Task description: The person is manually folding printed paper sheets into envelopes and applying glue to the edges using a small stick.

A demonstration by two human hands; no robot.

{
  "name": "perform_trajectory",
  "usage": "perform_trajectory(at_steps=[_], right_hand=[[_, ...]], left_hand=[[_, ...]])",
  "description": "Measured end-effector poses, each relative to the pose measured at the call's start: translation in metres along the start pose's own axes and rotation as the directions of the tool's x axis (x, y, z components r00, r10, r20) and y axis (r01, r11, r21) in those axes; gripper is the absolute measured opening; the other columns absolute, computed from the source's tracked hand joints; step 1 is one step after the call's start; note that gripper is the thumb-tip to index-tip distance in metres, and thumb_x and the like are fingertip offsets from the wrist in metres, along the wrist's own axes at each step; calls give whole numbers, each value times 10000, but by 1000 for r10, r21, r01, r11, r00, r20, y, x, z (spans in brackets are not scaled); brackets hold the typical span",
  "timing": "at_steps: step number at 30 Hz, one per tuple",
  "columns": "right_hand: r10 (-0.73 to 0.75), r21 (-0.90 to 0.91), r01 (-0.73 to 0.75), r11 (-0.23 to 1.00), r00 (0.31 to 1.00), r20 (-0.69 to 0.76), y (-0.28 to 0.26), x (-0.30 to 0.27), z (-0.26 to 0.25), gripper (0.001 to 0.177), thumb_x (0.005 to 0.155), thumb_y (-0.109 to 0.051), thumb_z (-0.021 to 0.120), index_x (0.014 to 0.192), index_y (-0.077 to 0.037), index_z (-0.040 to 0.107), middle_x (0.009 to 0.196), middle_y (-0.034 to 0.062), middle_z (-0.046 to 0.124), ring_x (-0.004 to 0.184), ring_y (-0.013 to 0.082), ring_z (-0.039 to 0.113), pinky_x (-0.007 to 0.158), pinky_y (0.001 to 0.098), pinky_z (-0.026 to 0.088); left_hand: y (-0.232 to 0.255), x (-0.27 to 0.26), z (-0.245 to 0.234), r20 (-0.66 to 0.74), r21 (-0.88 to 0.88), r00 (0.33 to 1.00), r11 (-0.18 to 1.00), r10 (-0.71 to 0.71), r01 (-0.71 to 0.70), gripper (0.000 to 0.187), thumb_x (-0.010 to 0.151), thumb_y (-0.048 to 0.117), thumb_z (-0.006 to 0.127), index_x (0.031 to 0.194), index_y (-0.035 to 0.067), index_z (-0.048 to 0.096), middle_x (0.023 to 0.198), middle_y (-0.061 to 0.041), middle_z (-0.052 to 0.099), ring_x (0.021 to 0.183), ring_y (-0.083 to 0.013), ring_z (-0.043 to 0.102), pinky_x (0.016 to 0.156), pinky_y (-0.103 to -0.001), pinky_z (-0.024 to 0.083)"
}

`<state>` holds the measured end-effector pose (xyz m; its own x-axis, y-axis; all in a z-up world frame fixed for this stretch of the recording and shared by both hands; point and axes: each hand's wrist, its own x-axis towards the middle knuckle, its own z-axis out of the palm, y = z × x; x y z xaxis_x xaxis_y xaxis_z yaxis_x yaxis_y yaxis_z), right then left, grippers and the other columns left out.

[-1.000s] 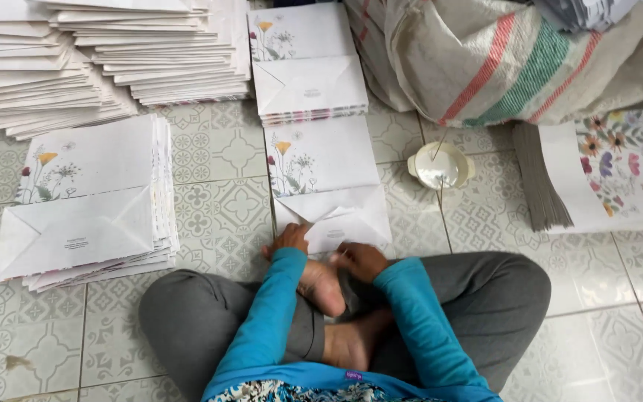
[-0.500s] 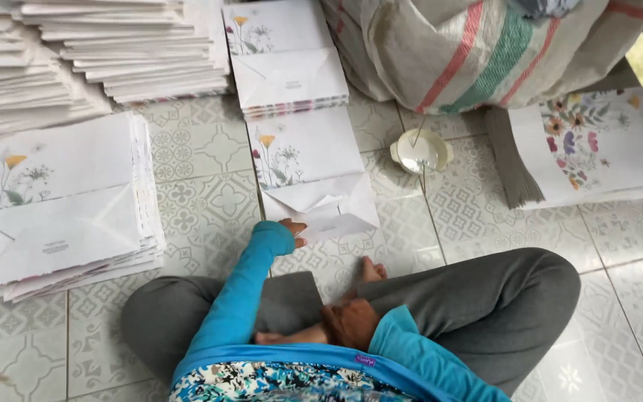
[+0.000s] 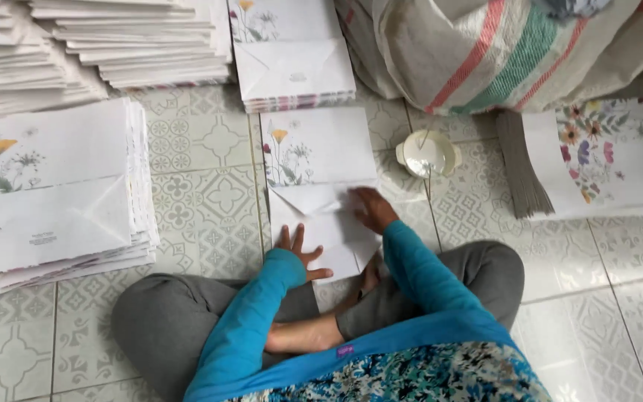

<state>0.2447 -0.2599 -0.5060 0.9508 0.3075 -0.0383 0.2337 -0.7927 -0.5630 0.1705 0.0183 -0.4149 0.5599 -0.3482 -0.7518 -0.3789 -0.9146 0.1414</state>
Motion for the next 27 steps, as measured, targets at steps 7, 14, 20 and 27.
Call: perform_trajectory(at_steps=[7,14,20,27], right_hand=[[124,52,-137,989,970,210,-8,0,7,681,901,-216,699,1525,-384,482,1642,33,395,1443,423,423,1217,579,381],[25,-137,6,991,975,220,-14,-1,0,767,867,-211,755,1549,-326,424,1541,49,510,1455,393,420,1232,516,368],[-143,-366,105,925,987,-78,-15,5,26,397,935,-393,721,1240,-244,515,1257,36,682,1364,287,547,1141,476,474],[-290,-279,256,926,953,-90,-12,12,17,66,893,-197,754,922,-177,699,1248,31,728,1283,366,607,1025,472,584]], left_hand=[[-35,151,84,-650,-181,741,981,-168,64,927,759,250,860,1483,97,302,1538,-237,262,1261,-480,497,883,-539,632],[-33,158,56,-593,2,804,999,-36,46,528,979,369,629,1435,168,456,1557,-171,279,1395,-417,320,992,-559,428],[-34,177,53,-956,185,227,982,186,-27,500,769,436,835,1002,117,528,1000,-99,487,1063,-351,577,896,-475,524],[-42,183,57,-867,257,434,966,246,-32,364,822,99,796,1018,106,490,1097,-150,551,1149,-466,619,999,-548,520]])
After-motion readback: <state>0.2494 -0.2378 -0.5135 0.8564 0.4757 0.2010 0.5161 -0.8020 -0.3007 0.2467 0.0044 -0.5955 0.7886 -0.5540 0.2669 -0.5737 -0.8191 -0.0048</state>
